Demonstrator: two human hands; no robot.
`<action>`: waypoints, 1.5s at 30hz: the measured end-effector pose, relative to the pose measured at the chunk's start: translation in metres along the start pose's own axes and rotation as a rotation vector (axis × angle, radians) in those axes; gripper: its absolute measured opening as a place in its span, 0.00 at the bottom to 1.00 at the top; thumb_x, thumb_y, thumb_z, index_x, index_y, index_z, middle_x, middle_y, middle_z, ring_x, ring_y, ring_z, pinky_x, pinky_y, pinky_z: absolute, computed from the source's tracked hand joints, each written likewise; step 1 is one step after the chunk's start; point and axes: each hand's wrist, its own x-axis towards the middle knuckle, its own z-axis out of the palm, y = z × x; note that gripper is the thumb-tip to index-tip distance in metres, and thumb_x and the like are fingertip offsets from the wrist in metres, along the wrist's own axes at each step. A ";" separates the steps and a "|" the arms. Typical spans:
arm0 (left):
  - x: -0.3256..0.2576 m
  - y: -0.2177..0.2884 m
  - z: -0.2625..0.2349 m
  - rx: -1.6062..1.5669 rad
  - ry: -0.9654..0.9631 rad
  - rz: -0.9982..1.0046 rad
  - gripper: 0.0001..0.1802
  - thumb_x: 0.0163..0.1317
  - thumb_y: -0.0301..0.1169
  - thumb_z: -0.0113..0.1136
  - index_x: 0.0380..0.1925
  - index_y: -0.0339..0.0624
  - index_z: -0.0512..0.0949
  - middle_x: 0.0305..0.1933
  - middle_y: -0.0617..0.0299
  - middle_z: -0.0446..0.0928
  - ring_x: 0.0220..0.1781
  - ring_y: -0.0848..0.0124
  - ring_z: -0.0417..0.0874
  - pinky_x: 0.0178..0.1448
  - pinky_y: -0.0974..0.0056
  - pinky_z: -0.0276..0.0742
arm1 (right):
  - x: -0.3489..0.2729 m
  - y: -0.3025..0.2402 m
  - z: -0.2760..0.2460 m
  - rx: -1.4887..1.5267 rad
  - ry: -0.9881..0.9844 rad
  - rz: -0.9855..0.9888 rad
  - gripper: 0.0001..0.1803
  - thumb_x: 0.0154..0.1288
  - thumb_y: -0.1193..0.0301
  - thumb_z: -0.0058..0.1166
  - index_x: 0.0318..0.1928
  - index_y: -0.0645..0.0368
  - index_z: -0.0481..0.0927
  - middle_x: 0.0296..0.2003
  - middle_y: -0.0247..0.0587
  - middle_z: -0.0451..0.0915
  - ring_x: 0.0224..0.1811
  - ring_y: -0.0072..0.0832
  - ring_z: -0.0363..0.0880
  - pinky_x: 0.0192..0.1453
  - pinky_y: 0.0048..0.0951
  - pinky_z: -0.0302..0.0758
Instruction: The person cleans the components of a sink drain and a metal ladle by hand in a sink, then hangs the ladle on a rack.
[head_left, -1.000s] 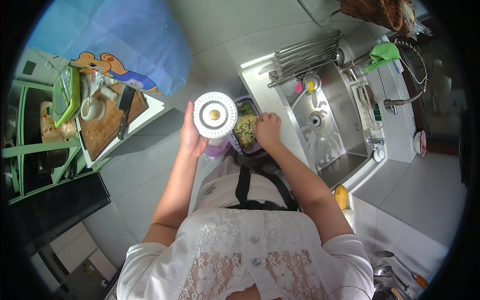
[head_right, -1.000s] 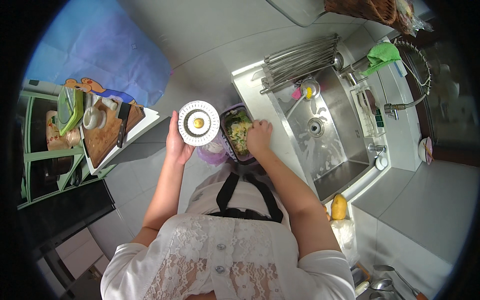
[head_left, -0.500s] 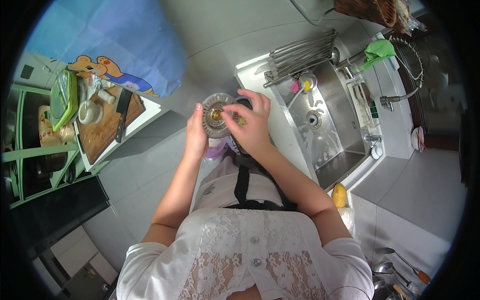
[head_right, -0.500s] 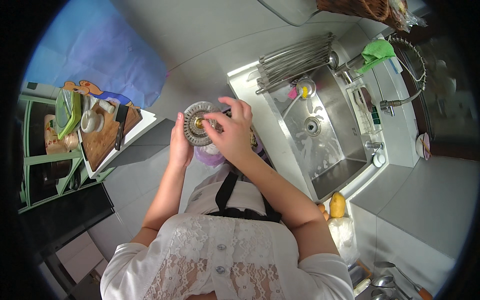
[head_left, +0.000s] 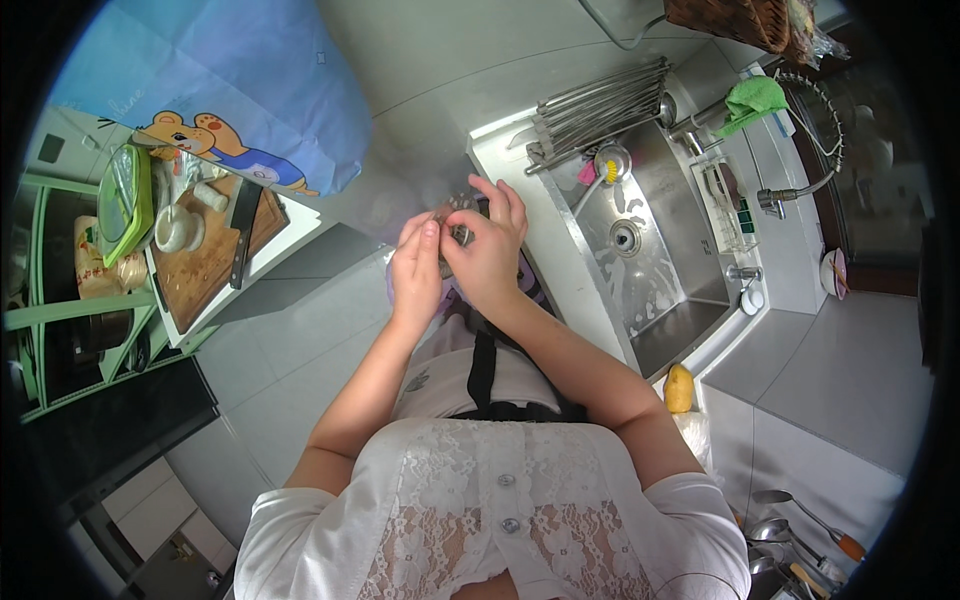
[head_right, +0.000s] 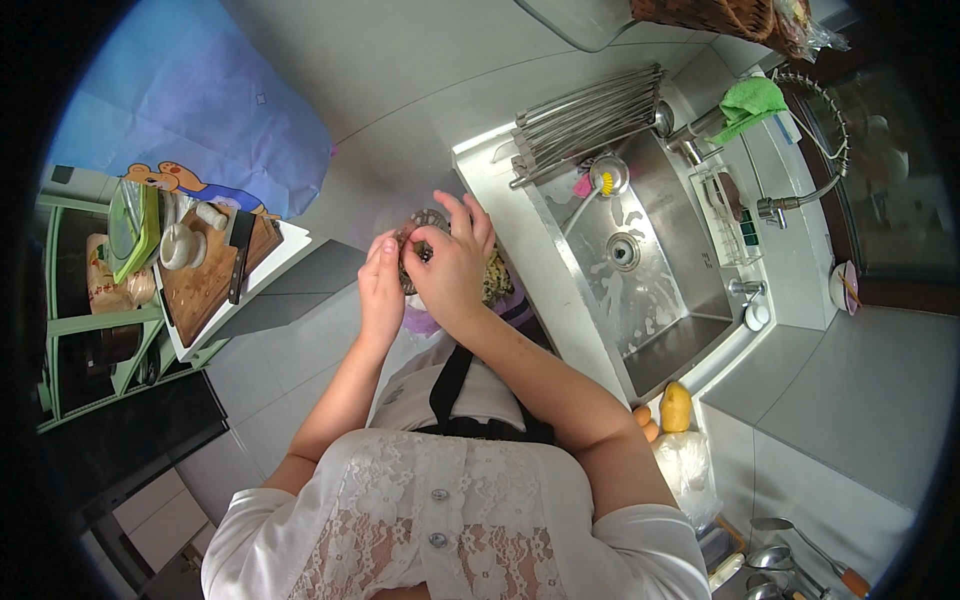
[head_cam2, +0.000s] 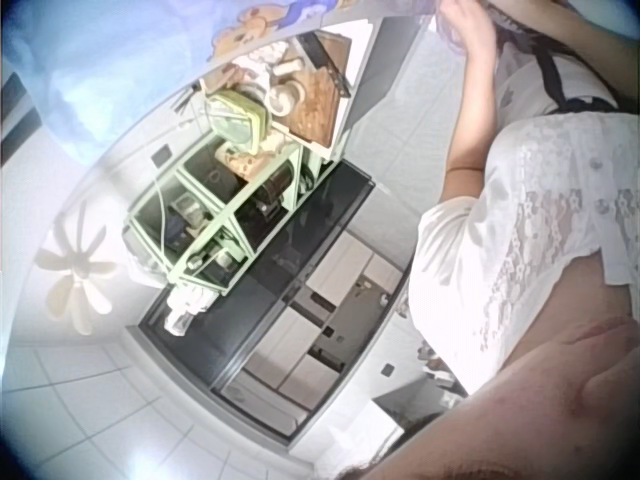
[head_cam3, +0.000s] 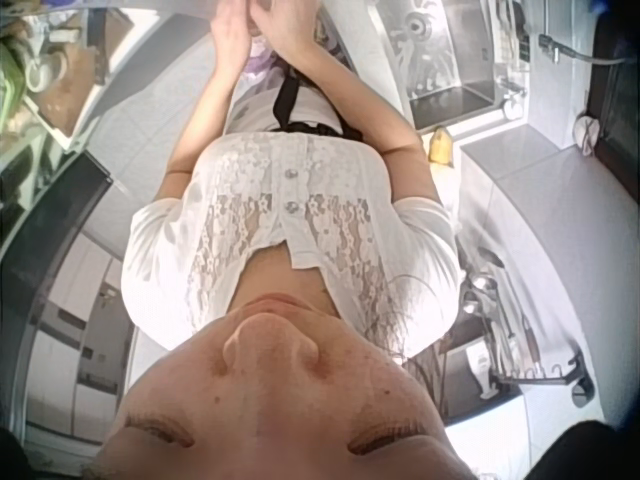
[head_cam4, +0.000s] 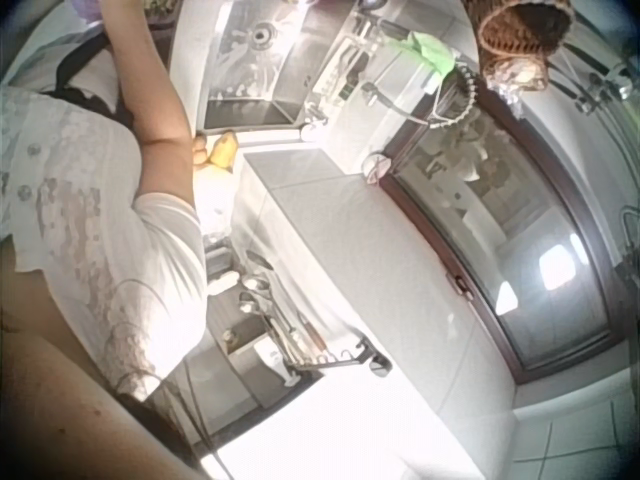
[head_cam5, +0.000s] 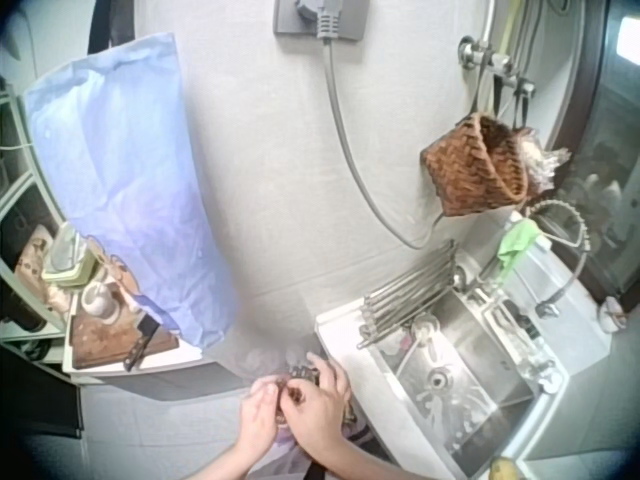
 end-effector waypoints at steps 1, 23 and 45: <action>0.000 0.000 0.000 -0.020 0.002 -0.026 0.22 0.70 0.37 0.36 0.40 0.26 0.73 0.44 0.57 0.72 0.43 0.73 0.72 0.50 0.70 0.66 | -0.001 0.002 0.002 0.039 0.007 -0.008 0.05 0.44 0.69 0.60 0.21 0.53 0.77 0.52 0.38 0.70 0.59 0.46 0.57 0.61 0.48 0.52; 0.007 -0.010 -0.026 -0.659 0.124 -0.445 0.26 0.68 0.47 0.36 0.47 0.33 0.68 0.47 0.54 0.73 0.48 0.67 0.75 0.54 0.62 0.71 | -0.011 0.052 -0.007 -0.037 -0.075 -0.016 0.04 0.49 0.69 0.56 0.28 0.51 0.80 0.53 0.42 0.67 0.58 0.46 0.58 0.61 0.48 0.52; -0.011 -0.007 -0.013 -0.166 0.075 0.057 0.23 0.69 0.39 0.35 0.44 0.29 0.73 0.48 0.51 0.71 0.49 0.66 0.71 0.54 0.64 0.65 | -0.004 -0.013 0.002 0.115 -0.011 -0.138 0.05 0.40 0.71 0.60 0.21 0.53 0.77 0.50 0.39 0.70 0.57 0.44 0.59 0.60 0.46 0.53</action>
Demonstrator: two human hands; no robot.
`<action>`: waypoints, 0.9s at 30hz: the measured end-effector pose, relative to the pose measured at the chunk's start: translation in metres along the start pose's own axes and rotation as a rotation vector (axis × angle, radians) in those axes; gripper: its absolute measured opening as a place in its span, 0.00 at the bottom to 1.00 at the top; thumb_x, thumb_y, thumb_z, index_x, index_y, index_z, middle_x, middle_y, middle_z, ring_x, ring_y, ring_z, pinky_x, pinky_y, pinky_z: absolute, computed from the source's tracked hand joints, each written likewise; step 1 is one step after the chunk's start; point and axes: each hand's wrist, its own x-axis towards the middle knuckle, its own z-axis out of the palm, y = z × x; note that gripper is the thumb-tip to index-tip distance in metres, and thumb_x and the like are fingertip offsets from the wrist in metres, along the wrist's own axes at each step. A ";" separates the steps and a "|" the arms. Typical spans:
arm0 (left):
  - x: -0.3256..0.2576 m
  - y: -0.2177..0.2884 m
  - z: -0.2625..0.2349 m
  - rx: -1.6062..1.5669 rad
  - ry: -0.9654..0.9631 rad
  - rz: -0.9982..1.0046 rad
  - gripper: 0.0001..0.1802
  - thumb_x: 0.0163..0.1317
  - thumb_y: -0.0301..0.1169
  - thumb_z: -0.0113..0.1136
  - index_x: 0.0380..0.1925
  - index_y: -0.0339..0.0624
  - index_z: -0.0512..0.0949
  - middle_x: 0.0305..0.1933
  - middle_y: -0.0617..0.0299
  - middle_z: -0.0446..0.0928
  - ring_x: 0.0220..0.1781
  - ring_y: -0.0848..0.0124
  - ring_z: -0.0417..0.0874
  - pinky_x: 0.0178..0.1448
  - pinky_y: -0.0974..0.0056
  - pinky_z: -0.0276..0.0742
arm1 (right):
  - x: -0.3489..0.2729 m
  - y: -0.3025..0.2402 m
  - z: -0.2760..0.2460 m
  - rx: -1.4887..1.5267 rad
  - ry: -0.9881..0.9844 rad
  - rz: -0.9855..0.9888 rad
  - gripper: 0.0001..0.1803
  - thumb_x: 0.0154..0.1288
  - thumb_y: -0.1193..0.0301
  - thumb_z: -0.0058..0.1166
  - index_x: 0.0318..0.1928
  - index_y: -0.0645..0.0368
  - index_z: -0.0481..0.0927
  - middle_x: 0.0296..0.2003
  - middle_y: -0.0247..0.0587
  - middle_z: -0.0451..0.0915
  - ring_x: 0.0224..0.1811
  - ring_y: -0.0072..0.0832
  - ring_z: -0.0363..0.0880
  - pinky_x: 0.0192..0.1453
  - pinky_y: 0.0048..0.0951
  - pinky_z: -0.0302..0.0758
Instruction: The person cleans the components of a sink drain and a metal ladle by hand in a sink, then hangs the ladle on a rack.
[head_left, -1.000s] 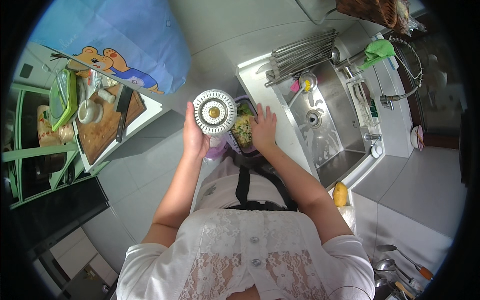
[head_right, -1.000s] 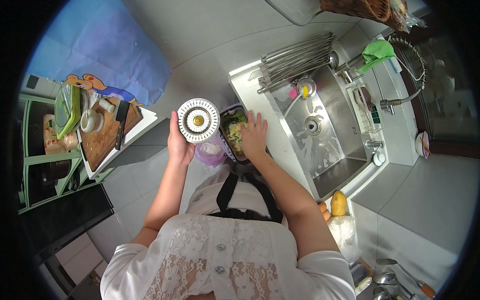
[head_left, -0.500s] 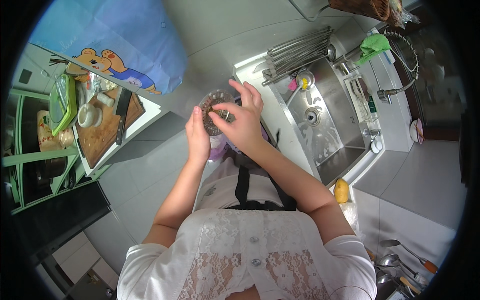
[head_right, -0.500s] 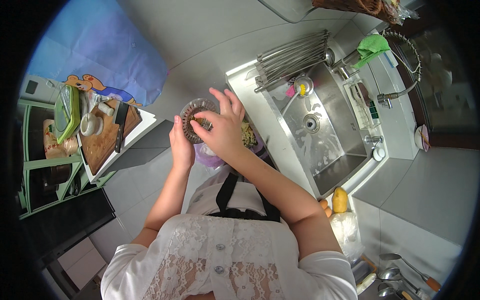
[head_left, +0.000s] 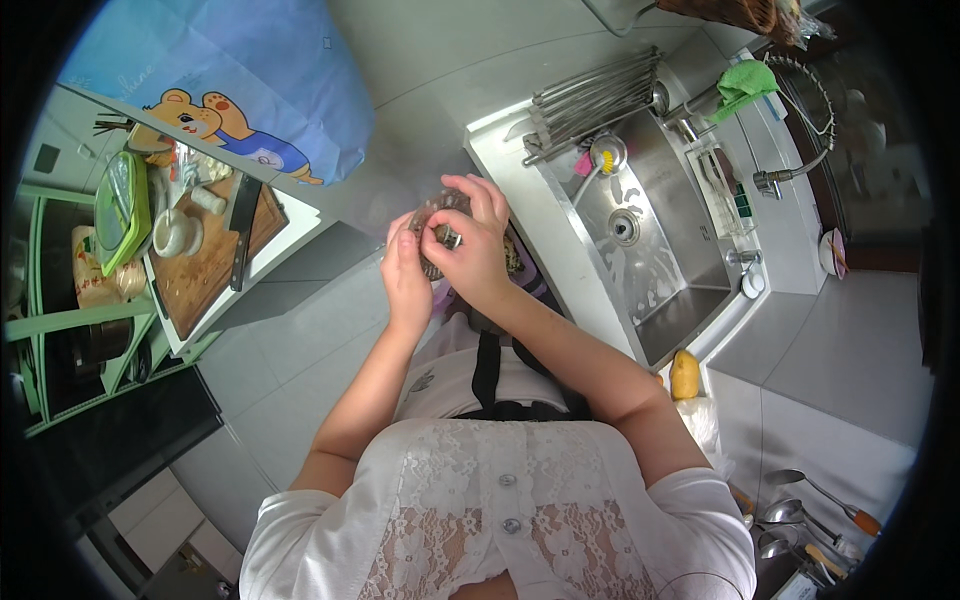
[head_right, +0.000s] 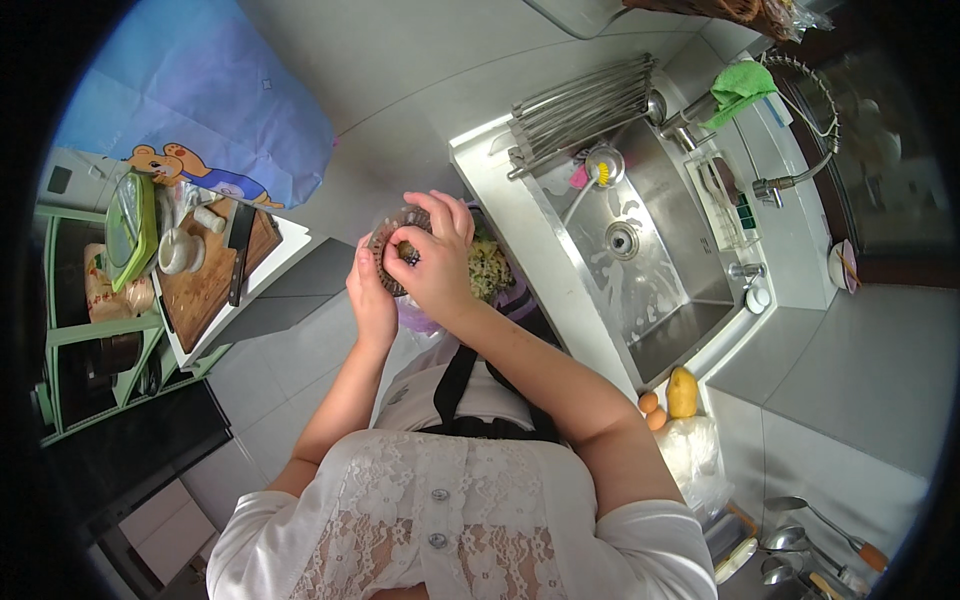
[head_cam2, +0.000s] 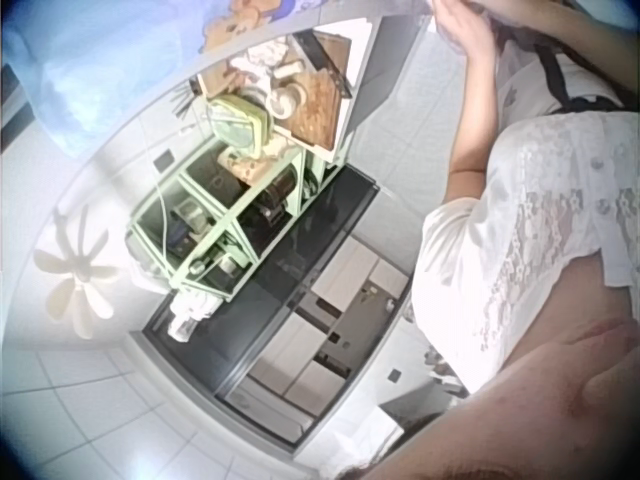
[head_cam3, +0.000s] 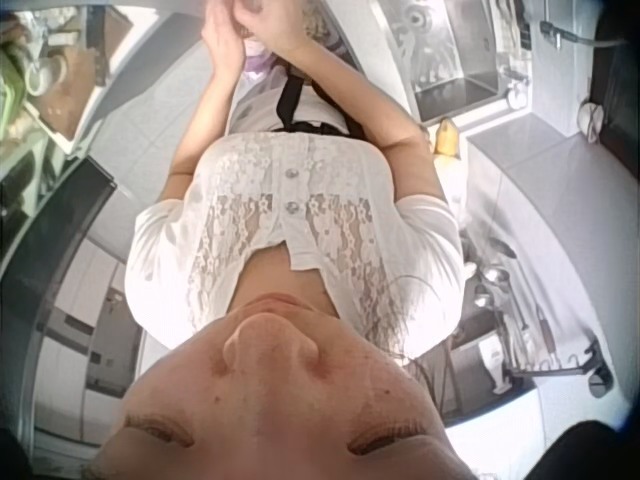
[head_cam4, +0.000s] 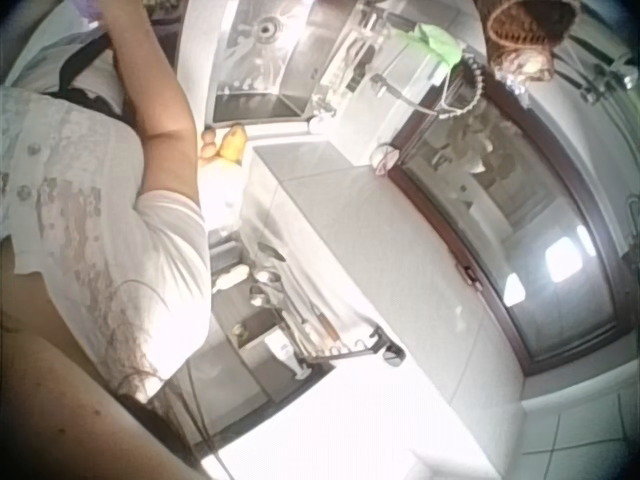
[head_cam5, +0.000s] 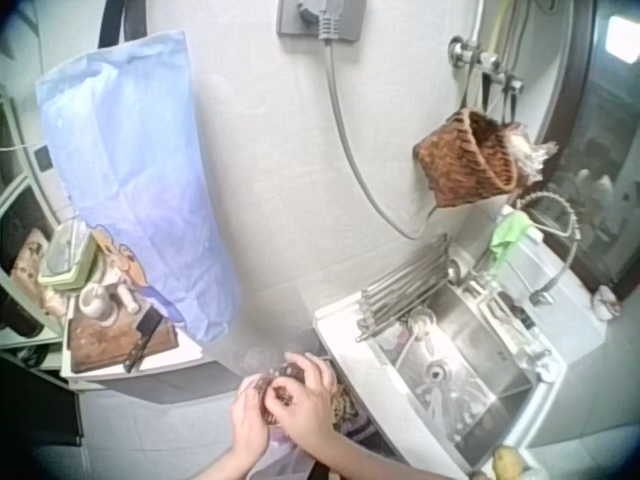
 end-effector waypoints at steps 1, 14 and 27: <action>0.000 -0.001 0.000 -0.001 0.000 -0.002 0.23 0.69 0.39 0.35 0.44 0.29 0.73 0.48 0.51 0.71 0.49 0.66 0.71 0.54 0.64 0.65 | 0.000 0.002 -0.001 0.081 0.012 -0.011 0.05 0.40 0.72 0.59 0.21 0.53 0.77 0.49 0.40 0.70 0.56 0.44 0.59 0.60 0.44 0.54; 0.016 0.005 -0.013 -0.797 0.234 -0.540 0.26 0.68 0.48 0.34 0.49 0.35 0.67 0.50 0.53 0.72 0.52 0.64 0.74 0.57 0.59 0.71 | -0.077 0.121 0.001 -0.695 -0.255 -0.081 0.08 0.49 0.67 0.58 0.29 0.56 0.79 0.47 0.41 0.71 0.54 0.43 0.62 0.58 0.44 0.56; 0.013 0.011 -0.008 -0.499 0.040 -0.386 0.27 0.68 0.46 0.36 0.48 0.30 0.67 0.49 0.51 0.72 0.50 0.66 0.74 0.56 0.61 0.68 | 0.015 0.007 -0.056 0.007 -0.068 -0.122 0.06 0.46 0.69 0.60 0.29 0.49 0.81 0.53 0.39 0.68 0.58 0.43 0.59 0.61 0.45 0.53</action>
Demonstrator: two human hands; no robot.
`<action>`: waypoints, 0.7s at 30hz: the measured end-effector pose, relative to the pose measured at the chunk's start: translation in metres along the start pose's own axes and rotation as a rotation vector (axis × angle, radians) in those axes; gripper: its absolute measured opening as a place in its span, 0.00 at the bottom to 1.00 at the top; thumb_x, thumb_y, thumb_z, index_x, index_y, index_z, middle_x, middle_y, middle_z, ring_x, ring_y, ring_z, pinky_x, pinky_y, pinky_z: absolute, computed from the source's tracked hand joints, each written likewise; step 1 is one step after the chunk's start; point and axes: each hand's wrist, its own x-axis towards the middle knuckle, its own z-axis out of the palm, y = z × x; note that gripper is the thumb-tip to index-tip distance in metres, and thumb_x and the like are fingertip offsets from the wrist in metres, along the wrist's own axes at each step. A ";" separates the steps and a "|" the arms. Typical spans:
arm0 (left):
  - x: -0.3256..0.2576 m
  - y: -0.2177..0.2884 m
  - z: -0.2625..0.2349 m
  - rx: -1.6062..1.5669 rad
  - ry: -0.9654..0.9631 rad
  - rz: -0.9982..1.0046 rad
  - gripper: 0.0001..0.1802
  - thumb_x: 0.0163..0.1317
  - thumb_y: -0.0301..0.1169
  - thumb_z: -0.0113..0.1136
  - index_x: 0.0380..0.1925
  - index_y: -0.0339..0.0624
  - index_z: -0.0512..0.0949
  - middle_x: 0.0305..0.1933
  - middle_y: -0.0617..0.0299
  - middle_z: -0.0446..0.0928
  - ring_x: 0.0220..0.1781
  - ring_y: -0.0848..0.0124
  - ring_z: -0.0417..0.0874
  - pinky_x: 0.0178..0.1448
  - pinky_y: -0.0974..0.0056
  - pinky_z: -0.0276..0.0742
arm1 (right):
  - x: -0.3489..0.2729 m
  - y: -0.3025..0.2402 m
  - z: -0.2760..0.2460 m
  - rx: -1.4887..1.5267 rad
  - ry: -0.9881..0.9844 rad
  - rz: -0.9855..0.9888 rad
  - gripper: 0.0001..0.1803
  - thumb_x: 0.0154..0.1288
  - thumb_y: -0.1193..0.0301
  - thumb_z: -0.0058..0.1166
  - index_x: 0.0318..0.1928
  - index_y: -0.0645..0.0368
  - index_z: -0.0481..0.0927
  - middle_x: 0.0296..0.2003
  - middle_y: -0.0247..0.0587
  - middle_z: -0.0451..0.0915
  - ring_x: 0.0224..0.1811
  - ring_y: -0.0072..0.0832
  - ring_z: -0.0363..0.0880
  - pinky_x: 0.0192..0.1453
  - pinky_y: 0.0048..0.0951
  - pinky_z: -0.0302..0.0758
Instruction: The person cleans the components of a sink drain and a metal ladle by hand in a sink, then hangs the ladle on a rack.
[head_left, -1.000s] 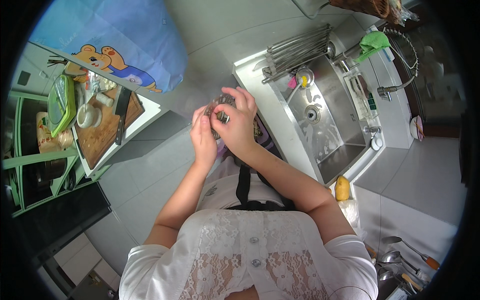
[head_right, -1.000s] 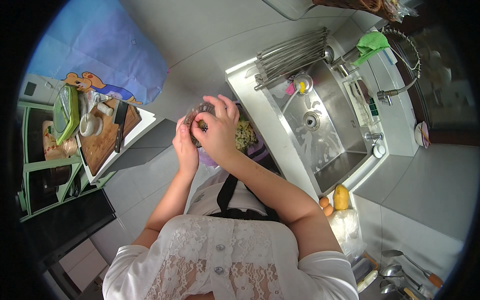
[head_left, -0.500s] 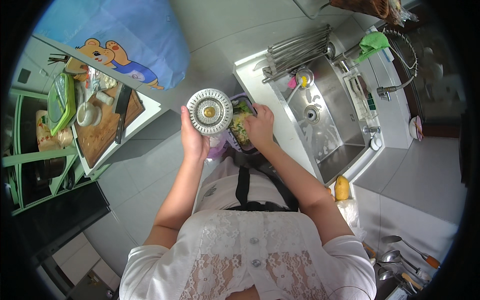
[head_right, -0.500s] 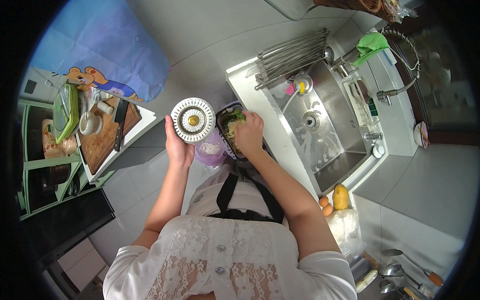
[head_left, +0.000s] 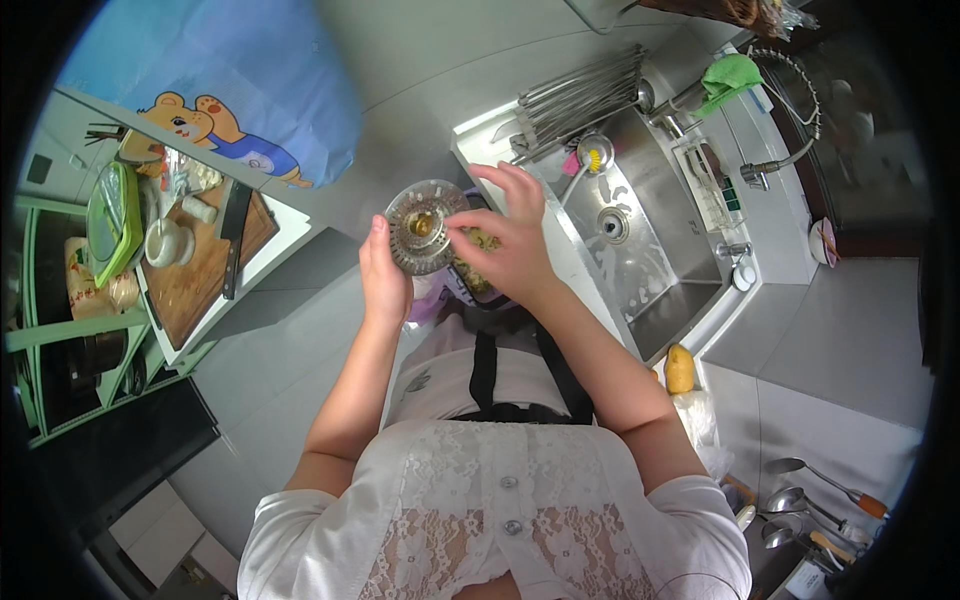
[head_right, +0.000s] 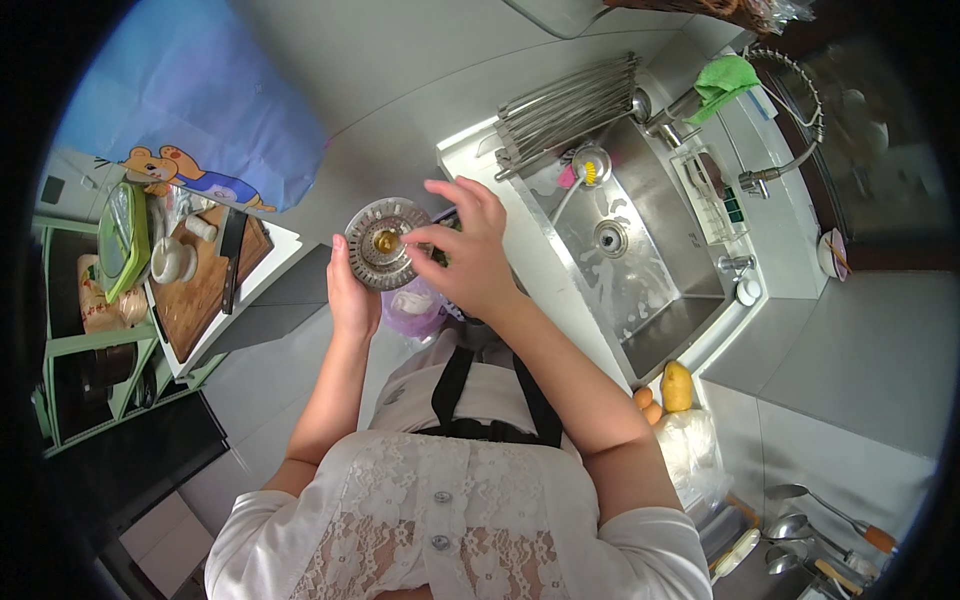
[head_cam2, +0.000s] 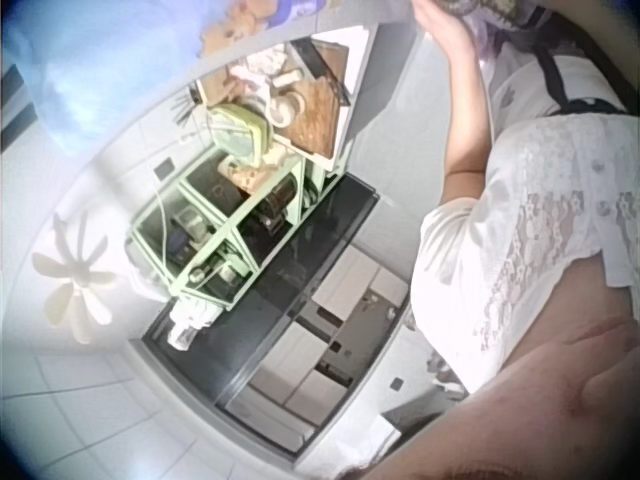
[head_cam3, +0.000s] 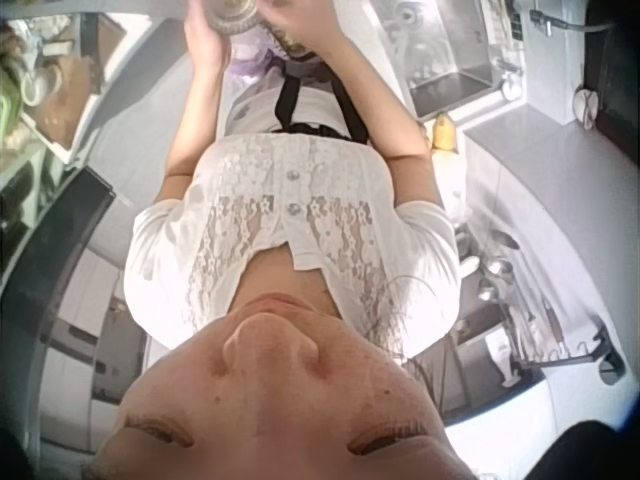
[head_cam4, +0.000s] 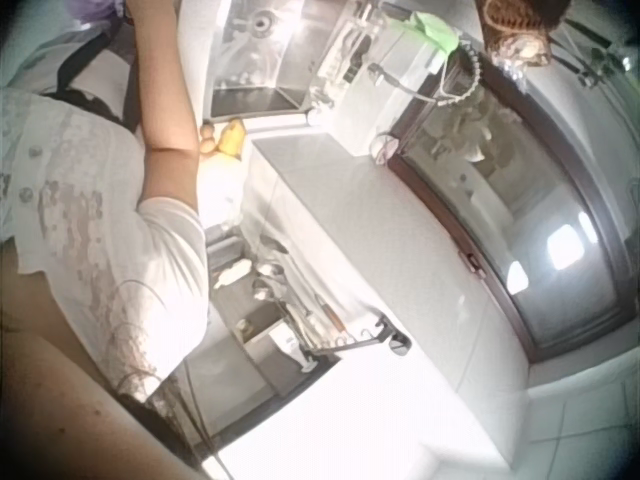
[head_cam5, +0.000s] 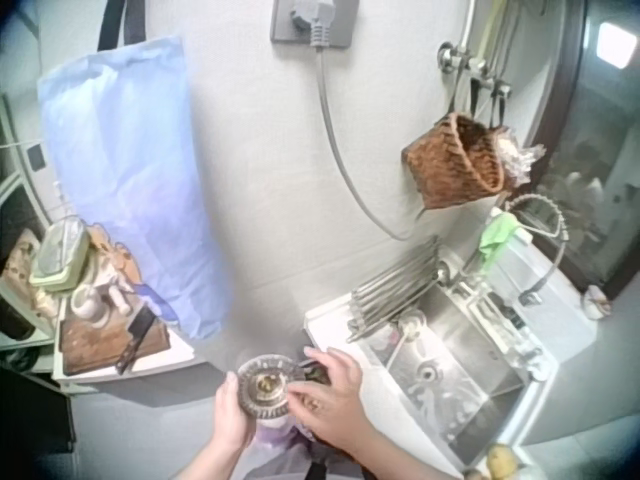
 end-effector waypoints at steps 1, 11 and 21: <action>0.000 -0.001 0.000 0.039 -0.035 0.018 0.27 0.68 0.46 0.36 0.48 0.29 0.67 0.49 0.51 0.72 0.50 0.66 0.74 0.56 0.61 0.68 | 0.003 -0.004 0.000 -0.076 -0.044 -0.054 0.06 0.45 0.69 0.60 0.29 0.48 0.81 0.55 0.39 0.66 0.60 0.44 0.56 0.62 0.47 0.51; 0.007 0.011 0.011 0.213 -0.250 0.144 0.25 0.68 0.40 0.36 0.47 0.26 0.70 0.56 0.52 0.68 0.56 0.66 0.70 0.61 0.65 0.61 | 0.012 0.000 -0.001 -0.293 -0.072 -0.135 0.05 0.43 0.67 0.62 0.25 0.44 0.81 0.59 0.35 0.63 0.63 0.45 0.51 0.63 0.53 0.47; 0.008 0.026 0.013 0.153 -0.344 0.037 0.24 0.68 0.39 0.36 0.48 0.26 0.70 0.58 0.52 0.67 0.57 0.66 0.69 0.62 0.65 0.61 | 0.016 0.011 0.003 -0.333 -0.136 -0.364 0.08 0.40 0.67 0.61 0.23 0.47 0.74 0.52 0.30 0.67 0.59 0.38 0.58 0.63 0.51 0.50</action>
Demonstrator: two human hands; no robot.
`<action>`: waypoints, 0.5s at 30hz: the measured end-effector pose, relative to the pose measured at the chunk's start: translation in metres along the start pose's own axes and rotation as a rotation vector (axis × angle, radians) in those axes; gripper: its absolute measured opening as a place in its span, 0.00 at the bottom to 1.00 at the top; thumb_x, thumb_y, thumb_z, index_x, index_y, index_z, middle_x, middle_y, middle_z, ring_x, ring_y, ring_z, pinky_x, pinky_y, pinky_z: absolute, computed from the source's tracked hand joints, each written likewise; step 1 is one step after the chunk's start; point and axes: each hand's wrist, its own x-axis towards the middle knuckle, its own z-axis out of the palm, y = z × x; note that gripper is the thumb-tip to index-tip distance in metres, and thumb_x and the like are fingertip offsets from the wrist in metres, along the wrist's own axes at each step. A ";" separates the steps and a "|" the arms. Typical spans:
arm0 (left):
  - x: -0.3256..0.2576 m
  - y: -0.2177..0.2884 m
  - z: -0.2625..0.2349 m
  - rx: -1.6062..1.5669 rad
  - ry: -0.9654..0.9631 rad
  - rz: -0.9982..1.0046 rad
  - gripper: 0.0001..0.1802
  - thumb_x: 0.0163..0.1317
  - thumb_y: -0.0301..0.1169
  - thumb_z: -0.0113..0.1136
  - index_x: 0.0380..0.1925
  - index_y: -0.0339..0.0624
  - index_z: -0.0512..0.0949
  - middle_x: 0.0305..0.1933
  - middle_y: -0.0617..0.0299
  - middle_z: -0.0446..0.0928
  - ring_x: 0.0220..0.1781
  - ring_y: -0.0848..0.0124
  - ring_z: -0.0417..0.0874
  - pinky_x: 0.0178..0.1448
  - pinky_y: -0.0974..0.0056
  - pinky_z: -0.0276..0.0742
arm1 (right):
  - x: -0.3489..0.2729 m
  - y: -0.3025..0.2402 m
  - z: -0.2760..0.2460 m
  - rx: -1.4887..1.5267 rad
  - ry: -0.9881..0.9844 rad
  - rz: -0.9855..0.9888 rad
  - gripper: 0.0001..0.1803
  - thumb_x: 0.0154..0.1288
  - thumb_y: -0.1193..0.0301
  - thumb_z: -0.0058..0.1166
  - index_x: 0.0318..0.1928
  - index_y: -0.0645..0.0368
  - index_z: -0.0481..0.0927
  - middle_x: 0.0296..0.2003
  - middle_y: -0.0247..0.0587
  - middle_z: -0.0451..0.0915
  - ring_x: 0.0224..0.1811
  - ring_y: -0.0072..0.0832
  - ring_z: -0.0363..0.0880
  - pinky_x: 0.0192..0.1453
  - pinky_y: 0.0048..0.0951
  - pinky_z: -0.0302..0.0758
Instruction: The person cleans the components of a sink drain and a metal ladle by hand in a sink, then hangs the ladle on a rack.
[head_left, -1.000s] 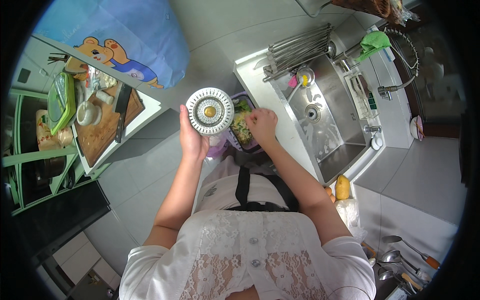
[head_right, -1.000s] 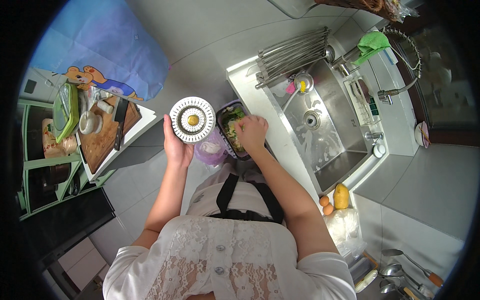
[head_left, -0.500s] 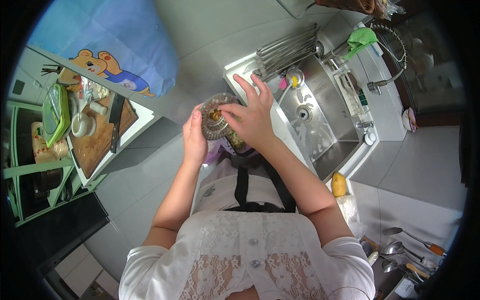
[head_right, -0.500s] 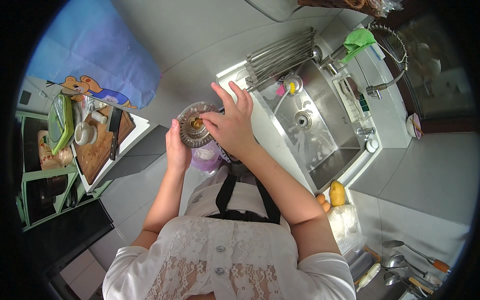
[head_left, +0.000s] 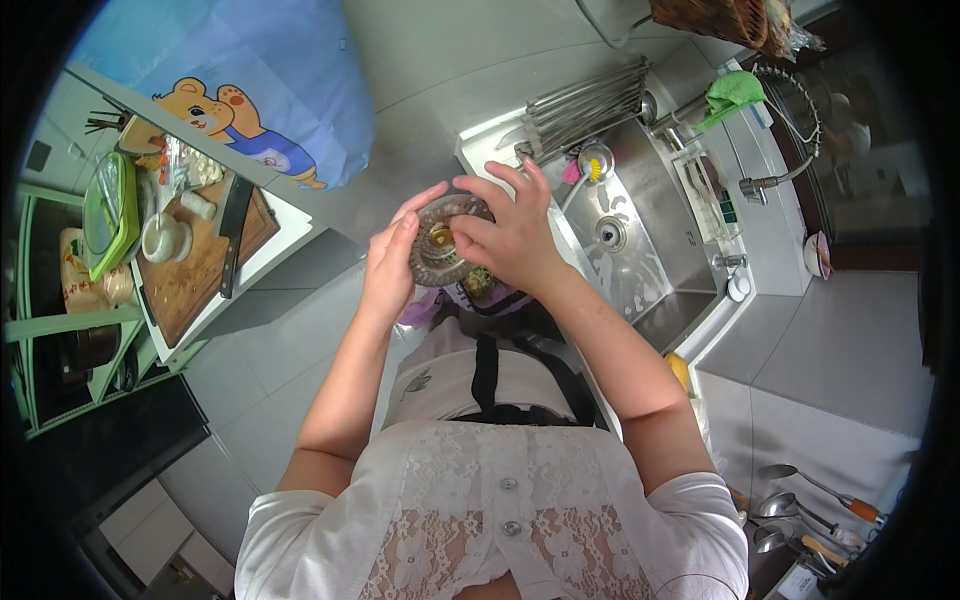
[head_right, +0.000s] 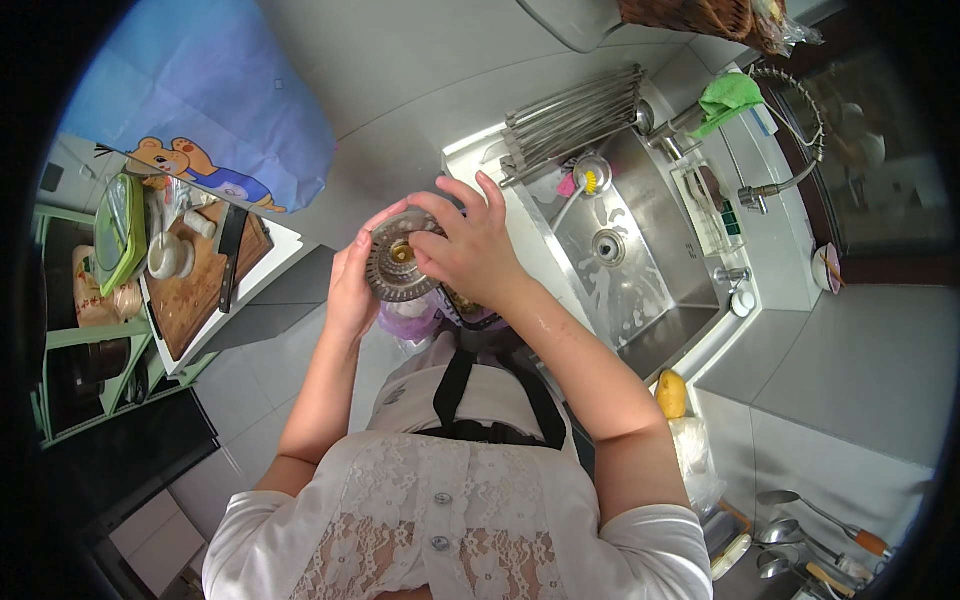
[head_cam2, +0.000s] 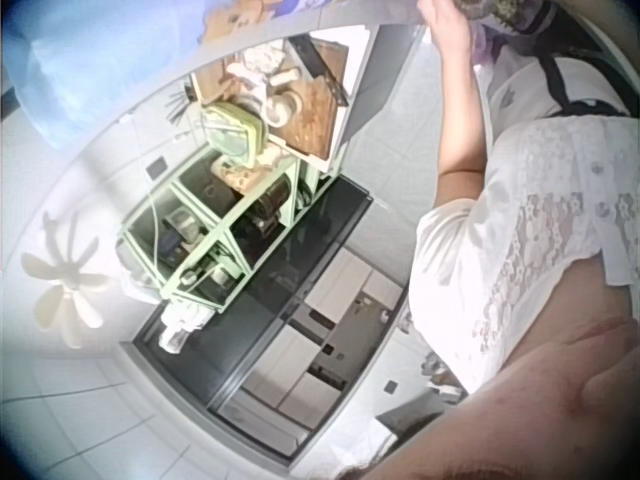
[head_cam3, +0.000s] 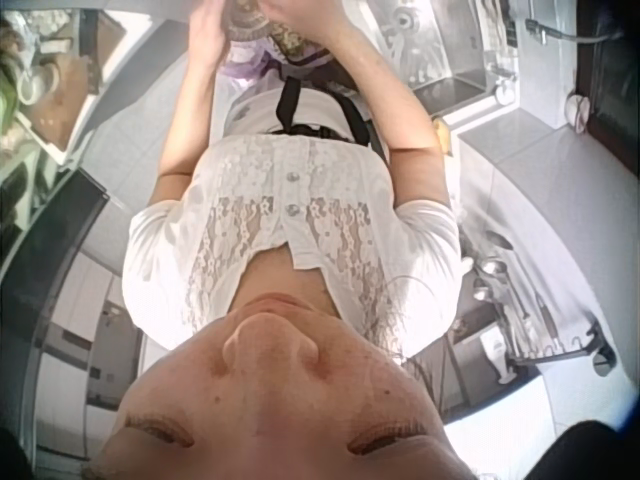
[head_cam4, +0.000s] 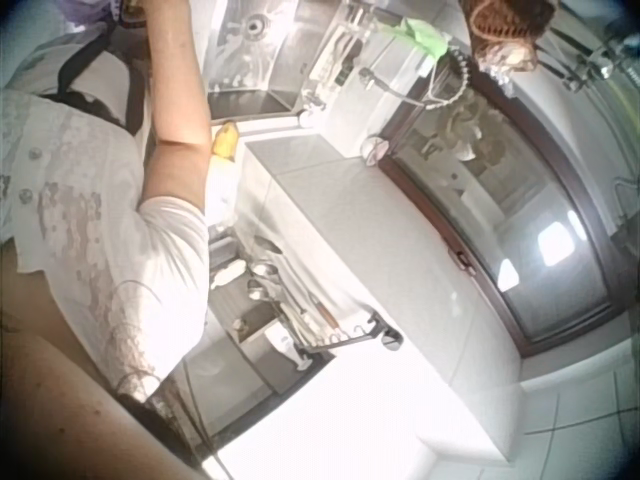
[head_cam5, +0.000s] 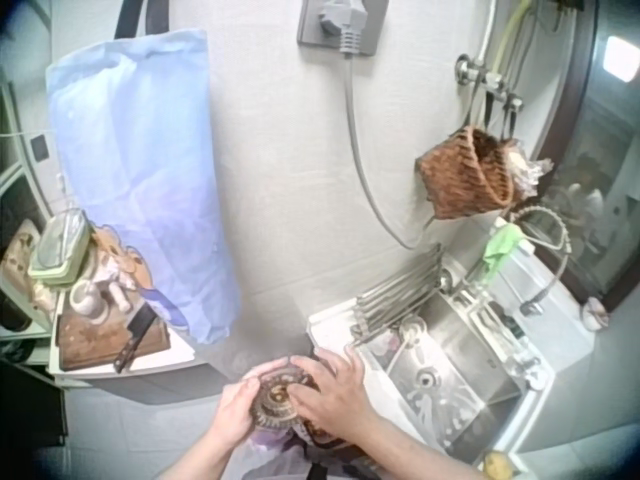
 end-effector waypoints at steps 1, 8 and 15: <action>-0.001 0.003 0.002 -0.052 0.003 -0.037 0.25 0.68 0.40 0.36 0.49 0.26 0.70 0.57 0.51 0.68 0.57 0.66 0.69 0.61 0.65 0.62 | -0.002 0.001 0.004 -0.009 0.014 -0.012 0.09 0.39 0.69 0.61 0.23 0.48 0.74 0.50 0.29 0.68 0.57 0.37 0.60 0.62 0.49 0.52; 0.001 0.000 0.003 -0.213 0.216 -0.061 0.21 0.69 0.38 0.38 0.47 0.27 0.69 0.47 0.52 0.74 0.47 0.69 0.76 0.53 0.66 0.70 | -0.027 -0.007 -0.006 0.136 0.419 0.314 0.10 0.34 0.77 0.58 0.21 0.51 0.73 0.42 0.40 0.70 0.51 0.40 0.64 0.56 0.42 0.59; 0.004 -0.006 -0.009 -0.183 0.300 -0.033 0.18 0.68 0.35 0.42 0.42 0.29 0.73 0.41 0.57 0.76 0.41 0.74 0.76 0.48 0.69 0.71 | -0.108 0.024 0.074 -0.022 -0.161 0.424 0.11 0.42 0.73 0.59 0.31 0.55 0.78 0.47 0.44 0.70 0.53 0.45 0.63 0.58 0.45 0.58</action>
